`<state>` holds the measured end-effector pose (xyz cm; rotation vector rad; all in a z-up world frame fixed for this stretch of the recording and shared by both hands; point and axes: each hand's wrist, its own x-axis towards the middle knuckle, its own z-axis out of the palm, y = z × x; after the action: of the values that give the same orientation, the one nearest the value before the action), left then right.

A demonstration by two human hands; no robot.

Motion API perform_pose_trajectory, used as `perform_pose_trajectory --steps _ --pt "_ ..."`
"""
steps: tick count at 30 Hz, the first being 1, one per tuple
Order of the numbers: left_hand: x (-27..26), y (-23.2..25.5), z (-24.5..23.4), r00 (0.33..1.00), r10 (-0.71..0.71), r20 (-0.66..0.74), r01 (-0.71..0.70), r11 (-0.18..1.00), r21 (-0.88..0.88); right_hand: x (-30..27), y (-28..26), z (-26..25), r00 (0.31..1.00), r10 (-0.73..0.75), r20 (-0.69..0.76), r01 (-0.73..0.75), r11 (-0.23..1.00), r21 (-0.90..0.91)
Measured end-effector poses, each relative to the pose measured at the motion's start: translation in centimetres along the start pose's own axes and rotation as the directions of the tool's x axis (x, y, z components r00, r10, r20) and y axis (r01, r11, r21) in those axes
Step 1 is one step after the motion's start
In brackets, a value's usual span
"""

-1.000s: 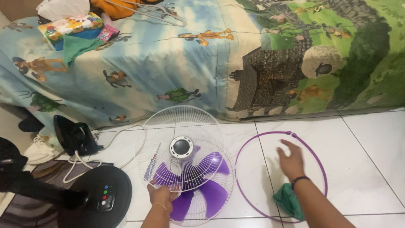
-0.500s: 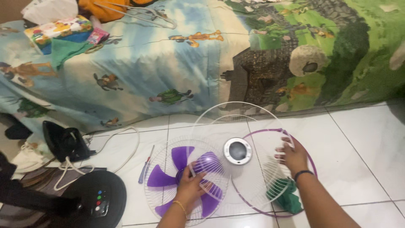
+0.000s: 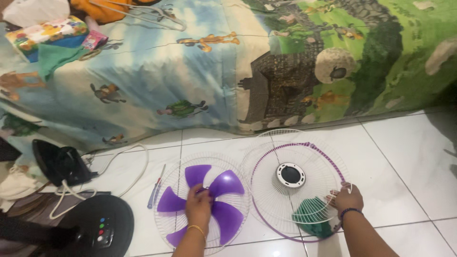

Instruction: The person assembles a small electric fan by attaching the front grille, inserting the purple fan blade, and securing the rear grille. They use a green cloth to wipe the fan components during the process.

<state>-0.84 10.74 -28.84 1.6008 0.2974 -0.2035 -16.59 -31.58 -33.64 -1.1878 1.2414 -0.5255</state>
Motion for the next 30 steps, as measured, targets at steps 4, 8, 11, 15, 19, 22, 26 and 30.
perform_pose_trajectory --steps 4,8,11,15,19,22,26,30 --pt "1.4 -1.8 -5.7 0.909 0.275 -0.312 -0.133 0.903 0.409 1.0 2.9 0.7 1.0 0.018 -0.025 -0.017 0.999 0.033" --pt "1.4 -2.3 -10.3 0.878 0.199 -0.436 0.098 0.816 0.57 1.9 4.6 0.2 0.971 -0.204 -0.122 0.082 0.77 -0.633" --pt "0.9 -3.1 -11.9 0.886 0.037 -0.461 0.265 0.776 0.572 2.0 4.5 -0.4 0.955 -0.273 -0.112 0.102 0.661 -0.744" --pt "0.6 -4.3 -13.2 0.876 -0.024 -0.481 0.276 0.845 0.459 1.4 3.3 0.7 0.936 -0.274 -0.22 0.019 0.665 -0.747" --pt "2.5 -3.6 -15.8 0.873 0.052 -0.484 0.181 0.889 0.421 0.7 1.6 4.4 0.826 -0.537 -0.169 0.224 0.589 -0.777" --pt "5.3 -1.3 -18.1 0.867 0.192 -0.46 0.012 0.914 0.406 -0.8 -0.6 9.2 0.743 -0.667 0.052 0.507 0.511 -0.693" --pt "10.0 3.8 -20.6 0.933 0.131 -0.334 -0.009 0.939 0.344 -7.0 -3.1 16.1 0.588 -0.747 0.312 0.802 0.486 -0.349" --pt "15.0 10.6 -21.7 0.997 -0.001 -0.078 0.018 0.976 0.219 -16.0 -5.2 21.8 0.699 -0.477 0.532 0.659 0.719 -0.221"
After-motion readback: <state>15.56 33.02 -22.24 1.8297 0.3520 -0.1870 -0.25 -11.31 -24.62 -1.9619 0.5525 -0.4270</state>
